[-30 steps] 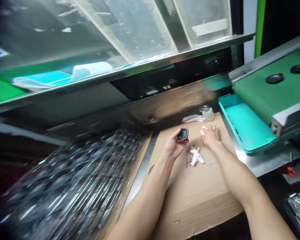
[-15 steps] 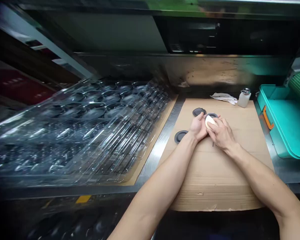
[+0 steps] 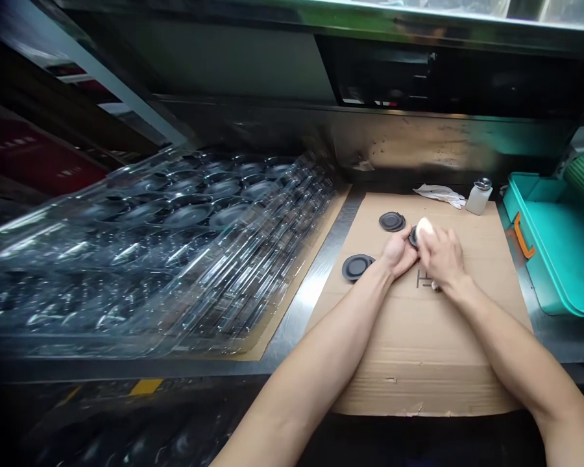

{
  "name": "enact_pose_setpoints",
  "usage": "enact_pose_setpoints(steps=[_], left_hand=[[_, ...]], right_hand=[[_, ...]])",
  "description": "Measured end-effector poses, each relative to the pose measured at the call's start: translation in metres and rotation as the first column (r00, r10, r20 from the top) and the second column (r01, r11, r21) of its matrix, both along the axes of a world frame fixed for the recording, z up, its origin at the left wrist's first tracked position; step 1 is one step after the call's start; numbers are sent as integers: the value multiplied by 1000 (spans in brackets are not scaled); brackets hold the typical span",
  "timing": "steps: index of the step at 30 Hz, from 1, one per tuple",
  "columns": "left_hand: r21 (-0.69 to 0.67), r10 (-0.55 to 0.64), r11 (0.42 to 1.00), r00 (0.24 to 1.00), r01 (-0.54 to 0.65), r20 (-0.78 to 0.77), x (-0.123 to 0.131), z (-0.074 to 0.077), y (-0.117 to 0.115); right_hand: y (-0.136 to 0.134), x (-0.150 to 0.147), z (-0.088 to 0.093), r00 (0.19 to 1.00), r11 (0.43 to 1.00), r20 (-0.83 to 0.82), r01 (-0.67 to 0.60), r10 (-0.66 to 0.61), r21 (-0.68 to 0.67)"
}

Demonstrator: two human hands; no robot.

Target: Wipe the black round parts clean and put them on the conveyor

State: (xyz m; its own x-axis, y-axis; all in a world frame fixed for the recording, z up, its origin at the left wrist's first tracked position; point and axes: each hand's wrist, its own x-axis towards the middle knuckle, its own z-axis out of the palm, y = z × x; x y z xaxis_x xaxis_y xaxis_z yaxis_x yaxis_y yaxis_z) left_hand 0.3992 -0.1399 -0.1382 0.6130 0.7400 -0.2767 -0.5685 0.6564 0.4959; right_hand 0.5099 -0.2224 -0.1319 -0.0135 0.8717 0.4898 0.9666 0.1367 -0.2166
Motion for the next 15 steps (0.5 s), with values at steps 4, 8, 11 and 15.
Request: enact_pose_setpoints(steps=[4,8,11,15], left_hand=[[23,27,999,1000,-27,-10,-3,-2,1],[68,15,998,999,-12,-46,-5,-2,2],[81,25,996,998,-21,-51,-4,-1,2],[73,75,995,994,-70,-74,-1,0,0]], right_hand=[[5,11,-5,1000,999,1,14,-14,-31],[15,38,-6,983,993,-156,109,-100,53],[14,45,-1,946,992,-322,59,-20,111],[5,38,8,902,997,-428,-73,51,-36]])
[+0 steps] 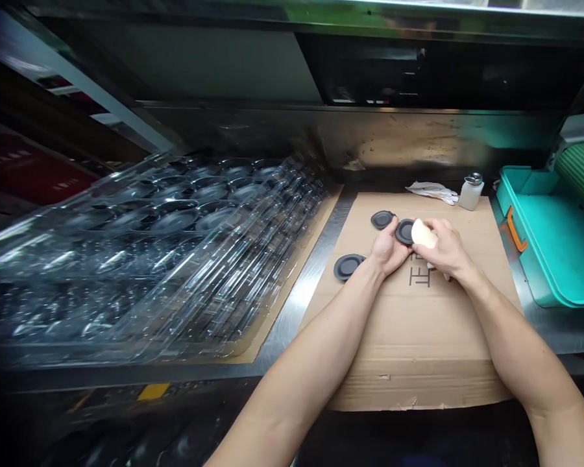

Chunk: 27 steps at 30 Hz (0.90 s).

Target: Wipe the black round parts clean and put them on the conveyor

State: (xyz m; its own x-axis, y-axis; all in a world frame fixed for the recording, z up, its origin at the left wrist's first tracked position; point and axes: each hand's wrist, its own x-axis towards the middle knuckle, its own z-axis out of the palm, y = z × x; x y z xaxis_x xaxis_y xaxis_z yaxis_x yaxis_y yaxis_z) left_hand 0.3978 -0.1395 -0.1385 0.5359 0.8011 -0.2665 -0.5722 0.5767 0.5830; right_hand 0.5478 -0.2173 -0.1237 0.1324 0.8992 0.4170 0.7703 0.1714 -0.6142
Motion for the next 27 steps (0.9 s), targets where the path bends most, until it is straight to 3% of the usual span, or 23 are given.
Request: enact_pose_setpoints(steps=[4,8,13,16,18,22,24,27], left_hand=[[39,-14,999,1000,13,13,2,2,-5],[79,-71,995,997,69,28,8,2,-13],[94,-86,992,996,86,-6,12,0,-18],[68,-72,995,997,75,-41,11,-2,-18],[60,-68,996,997,71,-49,12,-2,-19],[37,-45,998,997,48,-67,16,-3,-19],[15,-43,999,997,44,-56,18,-3,-19],[-5,-61,998,998,61,-34,18,-4,-19]], right_hand=[[-5,-3,5,998,987,-59,-44,36,-151],[-2,-7,4,973,988,-232,-17,-18,-150],[3,-11,-3,874,974,-484,-138,35,-179],[2,-1,-5,902,937,-429,-190,48,-294],[2,7,-4,949,939,-315,-116,9,-324],[1,9,0,987,983,-126,81,-102,-163],[1,6,2,991,992,-129,25,-41,-125],[-1,6,4,989,964,-119,-113,86,-242]])
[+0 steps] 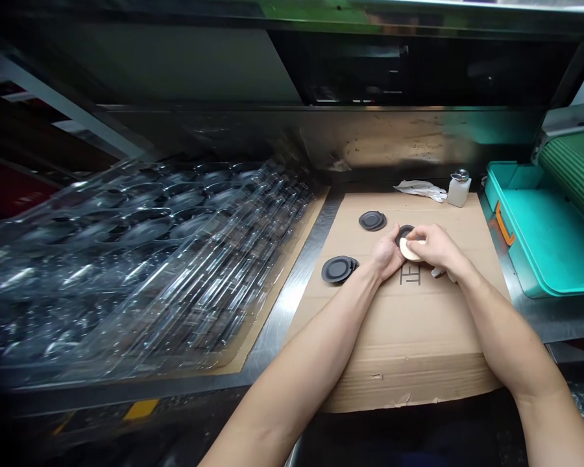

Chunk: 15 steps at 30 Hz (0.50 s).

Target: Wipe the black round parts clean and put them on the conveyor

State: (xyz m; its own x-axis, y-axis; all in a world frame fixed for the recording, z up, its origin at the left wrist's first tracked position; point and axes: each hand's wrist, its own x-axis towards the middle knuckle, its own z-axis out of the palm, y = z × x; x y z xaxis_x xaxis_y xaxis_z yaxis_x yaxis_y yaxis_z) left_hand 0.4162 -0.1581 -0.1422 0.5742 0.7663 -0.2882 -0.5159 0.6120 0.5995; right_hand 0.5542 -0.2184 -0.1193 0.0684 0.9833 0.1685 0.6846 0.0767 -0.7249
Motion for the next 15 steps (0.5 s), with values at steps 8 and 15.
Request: enact_pose_setpoints(steps=[8,15], left_hand=[[-19,31,999,999,-32,-23,1,2,0],[-54,58,997,998,-59,-25,0,3,0]], right_hand=[[2,-13,-4,932,976,342,51,-122,210],[3,-21,-2,877,983,455,92,-155,156]])
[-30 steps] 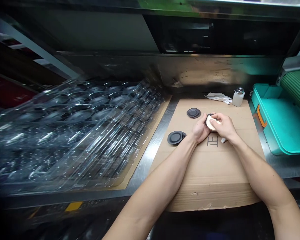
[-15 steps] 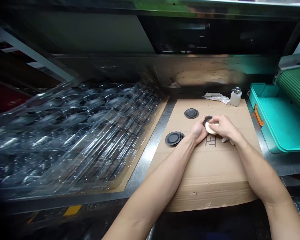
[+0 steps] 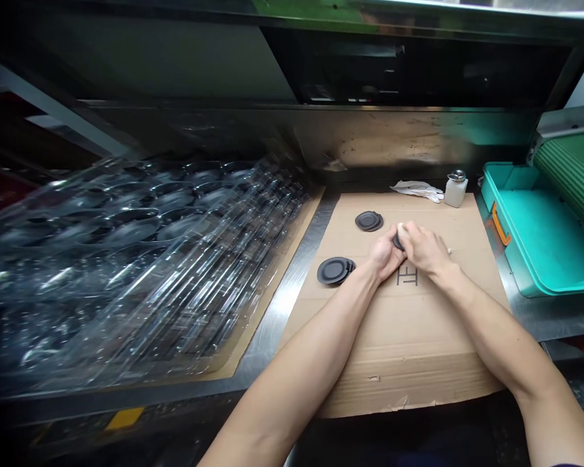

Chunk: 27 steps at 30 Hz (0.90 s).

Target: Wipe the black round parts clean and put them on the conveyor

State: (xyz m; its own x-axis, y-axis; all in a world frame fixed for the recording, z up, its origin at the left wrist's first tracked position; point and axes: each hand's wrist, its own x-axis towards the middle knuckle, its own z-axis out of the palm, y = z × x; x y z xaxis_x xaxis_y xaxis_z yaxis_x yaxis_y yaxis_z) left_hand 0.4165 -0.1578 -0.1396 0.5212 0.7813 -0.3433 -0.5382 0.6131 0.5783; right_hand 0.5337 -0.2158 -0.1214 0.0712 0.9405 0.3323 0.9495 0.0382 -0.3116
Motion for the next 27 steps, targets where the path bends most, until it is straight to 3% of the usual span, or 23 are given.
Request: enact_pose_setpoints(steps=[4,8,12,17,20,24,27], left_hand=[[15,-15,1000,1000,15,-12,1,1,-1],[15,20,1000,1000,-20,-11,0,2,-1],[12,-19,1000,1000,19,3,-1,2,1],[70,-42,997,999,42,3,0,1,-1],[96,-37,995,999,36,12,0,0,-4],[129,-41,991,999,43,-17,0,0,-6],[145,-21,989,997,30,-68,1,0,-6]], right_hand=[[-2,1,1,997,997,-7,79,-79,-13],[-2,1,2,1000,999,-15,-25,24,-43],[-3,15,5,992,998,-106,67,-67,-5],[-5,22,5,926,995,-367,-94,94,18],[-5,19,6,890,990,-443,-135,105,-38],[-8,26,14,931,966,-364,-103,10,-236],[-10,30,20,964,984,-261,3,-51,-179]])
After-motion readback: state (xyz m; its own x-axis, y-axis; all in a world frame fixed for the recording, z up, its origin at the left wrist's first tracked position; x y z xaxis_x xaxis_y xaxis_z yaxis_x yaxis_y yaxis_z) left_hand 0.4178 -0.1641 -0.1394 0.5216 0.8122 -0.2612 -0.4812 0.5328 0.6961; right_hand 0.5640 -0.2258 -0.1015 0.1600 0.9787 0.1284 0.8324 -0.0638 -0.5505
